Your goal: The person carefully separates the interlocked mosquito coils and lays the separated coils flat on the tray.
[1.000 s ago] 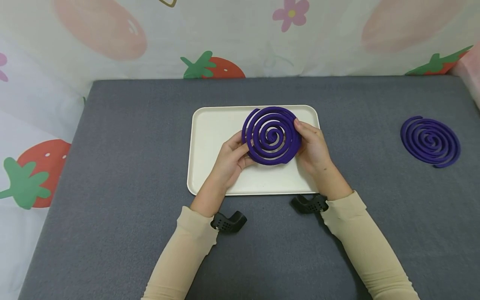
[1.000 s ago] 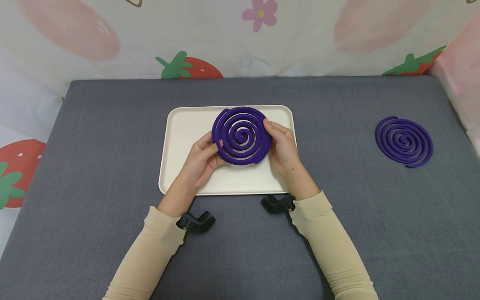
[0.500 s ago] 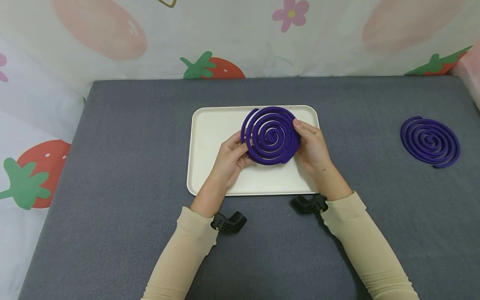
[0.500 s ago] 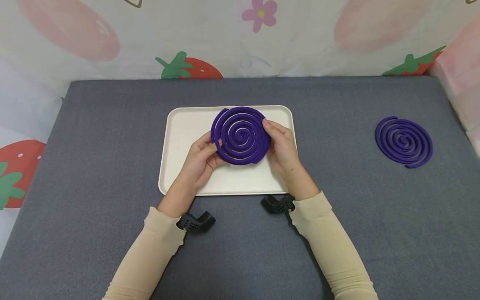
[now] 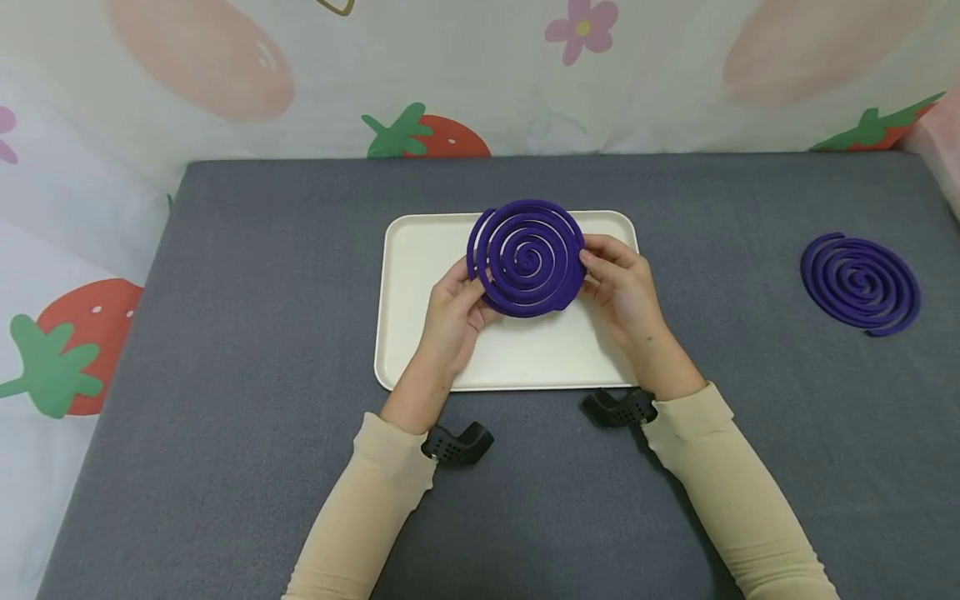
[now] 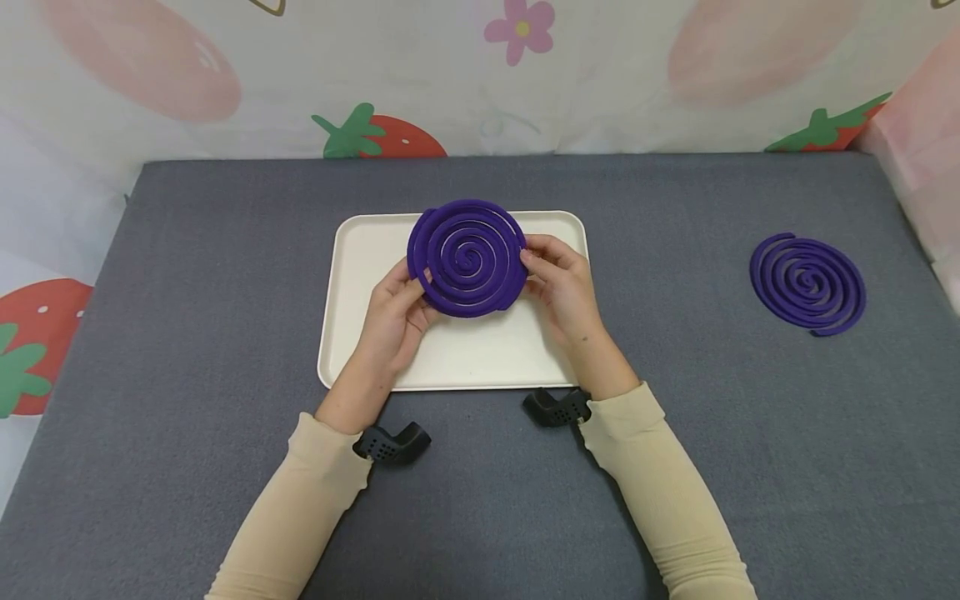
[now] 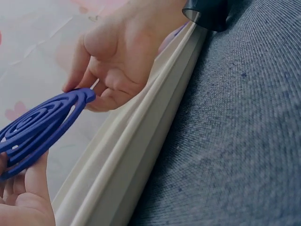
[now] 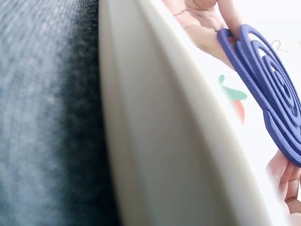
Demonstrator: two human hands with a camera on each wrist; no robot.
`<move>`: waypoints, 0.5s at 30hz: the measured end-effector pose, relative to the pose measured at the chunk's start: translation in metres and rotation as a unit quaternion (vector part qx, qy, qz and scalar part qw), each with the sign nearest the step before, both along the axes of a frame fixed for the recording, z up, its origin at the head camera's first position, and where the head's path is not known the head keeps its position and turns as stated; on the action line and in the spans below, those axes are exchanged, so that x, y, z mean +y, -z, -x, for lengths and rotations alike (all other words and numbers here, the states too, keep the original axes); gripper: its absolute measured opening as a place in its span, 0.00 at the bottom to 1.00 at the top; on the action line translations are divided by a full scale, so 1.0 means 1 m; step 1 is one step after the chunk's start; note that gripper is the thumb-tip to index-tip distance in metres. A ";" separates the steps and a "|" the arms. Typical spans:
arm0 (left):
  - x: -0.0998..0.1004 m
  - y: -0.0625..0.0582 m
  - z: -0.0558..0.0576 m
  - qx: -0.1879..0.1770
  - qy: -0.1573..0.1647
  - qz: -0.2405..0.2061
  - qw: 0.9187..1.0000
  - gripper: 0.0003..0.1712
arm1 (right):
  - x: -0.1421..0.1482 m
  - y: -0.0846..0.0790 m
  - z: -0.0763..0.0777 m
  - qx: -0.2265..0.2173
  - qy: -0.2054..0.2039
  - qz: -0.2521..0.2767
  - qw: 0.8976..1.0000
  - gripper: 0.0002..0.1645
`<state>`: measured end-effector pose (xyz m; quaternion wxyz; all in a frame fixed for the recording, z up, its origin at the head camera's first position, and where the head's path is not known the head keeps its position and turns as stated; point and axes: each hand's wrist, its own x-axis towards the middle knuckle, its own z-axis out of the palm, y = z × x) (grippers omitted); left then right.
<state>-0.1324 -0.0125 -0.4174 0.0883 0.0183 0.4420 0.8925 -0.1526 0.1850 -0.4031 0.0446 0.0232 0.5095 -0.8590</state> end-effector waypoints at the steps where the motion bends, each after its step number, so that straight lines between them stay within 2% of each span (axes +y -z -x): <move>1: 0.000 0.000 0.000 -0.001 -0.005 -0.001 1.000 0.13 | 0.000 0.000 0.000 0.001 0.002 -0.005 1.000 0.19; 5: 0.000 0.001 0.001 -0.004 -0.017 -0.001 1.000 0.13 | -0.001 -0.001 0.000 0.002 0.009 -0.010 1.000 0.20; 15: 0.000 0.000 0.001 -0.010 -0.039 0.034 0.999 0.14 | -0.001 0.000 0.000 0.006 0.028 -0.030 0.999 0.21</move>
